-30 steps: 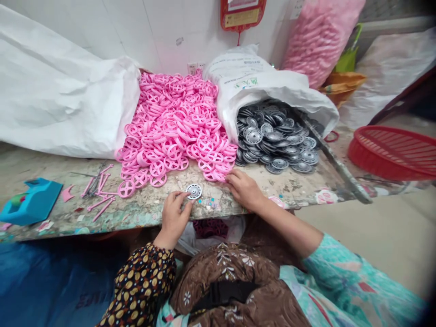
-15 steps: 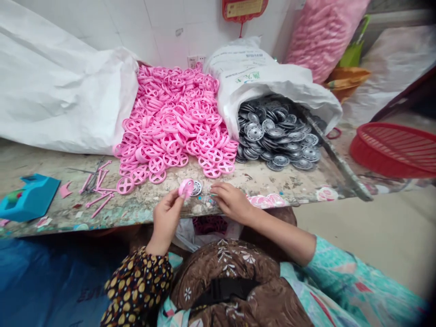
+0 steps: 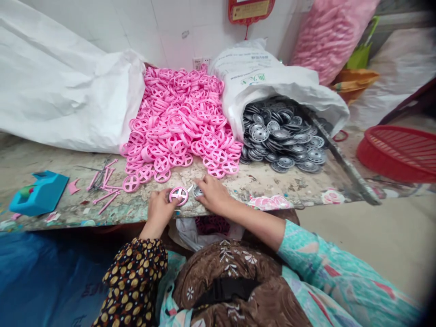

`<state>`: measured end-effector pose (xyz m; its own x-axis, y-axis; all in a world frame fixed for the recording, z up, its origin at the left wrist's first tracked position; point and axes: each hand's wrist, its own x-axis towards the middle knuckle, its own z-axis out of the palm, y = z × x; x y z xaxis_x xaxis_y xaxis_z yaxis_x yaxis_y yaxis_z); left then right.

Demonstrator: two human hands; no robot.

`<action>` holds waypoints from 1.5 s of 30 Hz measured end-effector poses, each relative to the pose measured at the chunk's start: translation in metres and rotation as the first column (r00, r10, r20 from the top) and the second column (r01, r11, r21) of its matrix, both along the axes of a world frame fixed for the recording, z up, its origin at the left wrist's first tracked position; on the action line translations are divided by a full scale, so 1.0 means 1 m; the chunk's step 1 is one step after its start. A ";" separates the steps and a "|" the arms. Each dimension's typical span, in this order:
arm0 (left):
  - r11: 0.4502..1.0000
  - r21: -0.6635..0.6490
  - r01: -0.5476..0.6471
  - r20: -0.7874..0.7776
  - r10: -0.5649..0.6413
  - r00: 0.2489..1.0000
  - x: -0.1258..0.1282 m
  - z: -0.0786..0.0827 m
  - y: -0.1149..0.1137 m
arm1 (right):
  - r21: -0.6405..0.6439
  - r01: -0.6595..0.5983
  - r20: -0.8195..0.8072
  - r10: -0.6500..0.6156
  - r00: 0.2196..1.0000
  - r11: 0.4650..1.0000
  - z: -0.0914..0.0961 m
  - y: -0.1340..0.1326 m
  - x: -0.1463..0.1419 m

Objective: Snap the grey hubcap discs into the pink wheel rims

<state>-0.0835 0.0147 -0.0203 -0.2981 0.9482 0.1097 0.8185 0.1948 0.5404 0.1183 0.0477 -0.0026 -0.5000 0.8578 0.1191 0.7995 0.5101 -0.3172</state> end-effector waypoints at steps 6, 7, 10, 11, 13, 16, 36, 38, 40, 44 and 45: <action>0.993 -0.110 0.050 0.605 0.027 0.796 0.020 0.005 0.000 | -0.067 -0.017 -0.374 -0.009 0.927 0.998 -0.006 0.000 0.035; 0.988 -0.137 0.069 0.718 0.051 0.695 0.029 0.007 -0.003 | -0.014 -0.032 -0.423 0.023 0.906 0.999 -0.006 -0.003 0.039; 0.962 -0.209 0.176 0.915 0.129 0.382 0.052 0.014 -0.011 | 0.238 -0.113 -0.358 0.195 0.913 0.965 -0.004 -0.016 0.045; 0.952 -0.219 0.213 0.944 0.152 0.292 0.058 0.015 -0.012 | 0.313 -0.168 -0.277 0.259 0.925 0.935 -0.004 -0.020 0.046; 0.940 -0.222 0.260 0.970 0.185 0.159 0.065 0.016 -0.013 | 0.398 -0.283 -0.124 0.357 0.926 0.872 -0.005 -0.027 0.047; 0.934 -0.195 0.299 0.980 0.173 0.098 0.068 0.015 -0.014 | 0.392 -0.365 -0.095 0.431 0.897 0.845 -0.006 -0.032 0.049; 0.959 -0.012 0.284 0.982 -0.042 0.184 0.098 0.019 -0.026 | -0.401 -0.162 -0.780 -0.244 0.577 0.902 -0.004 -0.037 0.045; 0.953 0.002 0.302 0.959 -0.088 0.269 0.093 0.019 -0.023 | -0.325 -0.111 -0.671 -0.146 0.727 0.939 -0.003 -0.037 0.059; 0.961 0.061 0.270 0.912 -0.163 0.376 0.083 0.017 -0.019 | -0.179 -0.008 -0.547 -0.093 0.832 0.984 -0.003 -0.036 0.083; 0.975 0.143 0.172 0.747 -0.220 0.628 0.057 0.004 -0.006 | 0.132 0.291 -0.359 -0.228 0.905 0.948 -0.014 -0.032 0.147; 0.975 0.142 0.172 0.715 -0.221 0.663 0.052 0.000 -0.003 | 0.153 0.359 -0.340 -0.292 0.894 0.921 -0.020 -0.031 0.160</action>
<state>-0.0311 0.0113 -0.0208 -0.1149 0.9934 -0.0033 0.1820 0.0244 0.9830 0.2788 0.0168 -0.0227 -0.1075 0.9049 0.4118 0.8126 0.3186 -0.4880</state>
